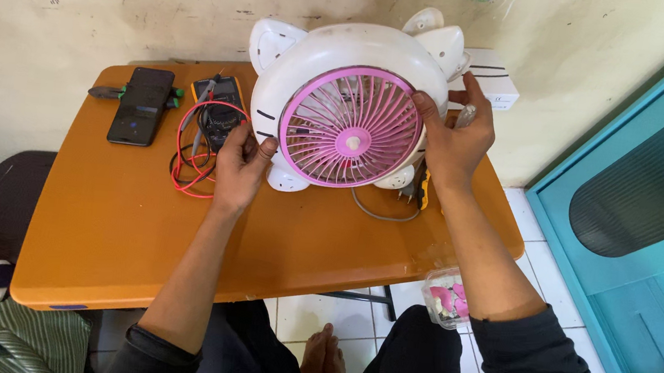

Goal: The person uses a multimeter to test a fan's power cord, then disassembles a white cat-shaped fan by removing the front grille and blades. They reassemble the fan by replacing the grille and securing it with screws using a screwdriver.

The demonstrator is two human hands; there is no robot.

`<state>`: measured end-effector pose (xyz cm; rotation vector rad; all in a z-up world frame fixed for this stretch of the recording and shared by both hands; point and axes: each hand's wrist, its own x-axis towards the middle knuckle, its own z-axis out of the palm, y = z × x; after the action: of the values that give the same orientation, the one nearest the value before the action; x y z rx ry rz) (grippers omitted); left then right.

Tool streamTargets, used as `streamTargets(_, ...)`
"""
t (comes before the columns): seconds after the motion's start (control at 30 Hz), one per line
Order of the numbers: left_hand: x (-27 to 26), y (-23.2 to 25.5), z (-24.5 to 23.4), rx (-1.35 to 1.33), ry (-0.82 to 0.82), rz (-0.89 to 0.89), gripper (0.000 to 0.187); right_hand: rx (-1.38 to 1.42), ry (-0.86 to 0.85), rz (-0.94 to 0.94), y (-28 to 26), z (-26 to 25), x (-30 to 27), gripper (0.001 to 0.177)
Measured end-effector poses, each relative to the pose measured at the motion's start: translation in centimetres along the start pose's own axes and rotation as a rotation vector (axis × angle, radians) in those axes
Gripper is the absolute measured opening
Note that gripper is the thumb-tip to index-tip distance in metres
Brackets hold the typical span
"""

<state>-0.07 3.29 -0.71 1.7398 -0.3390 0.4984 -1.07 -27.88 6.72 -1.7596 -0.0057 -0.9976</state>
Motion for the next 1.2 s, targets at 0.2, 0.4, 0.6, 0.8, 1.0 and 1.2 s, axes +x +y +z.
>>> streamTargets(0.2, 0.1, -1.0, 0.4, -0.16, -0.027, -0.006, 0.041, 0.018, -0.125, -0.099, 2.6, -0.5, 0.9, 0.073)
streamTargets(0.4, -0.2, -1.2, 1.1, -0.343, -0.019, -0.018, 0.044, 0.356, -0.362, 0.188, 3.6, -1.8, 0.2, 0.061)
streamTargets(0.6, -0.1, -3.9, 1.1, -0.292, 0.014, -0.041, 0.037, 0.347, -0.651, 0.387, 5.8, -3.6, -1.1, 0.043)
streamTargets(0.8, -0.9, -6.7, 0.6, -0.125, -0.077, -0.071, 0.022, 0.359, -0.588, 0.36, 9.0, -2.7, -2.2, 0.031)
streamTargets(1.0, 0.5, -5.9, 0.8, -0.298, -0.155, -0.121, 0.022, 0.291, -0.517, 0.401, 6.6, -2.8, -1.3, 0.036)
streamTargets(1.2, 0.2, -5.1, 0.2, -0.421, -0.099, -0.18, 0.013, 0.241, -0.534, 0.42, 6.0, -2.9, -1.6, 0.022)
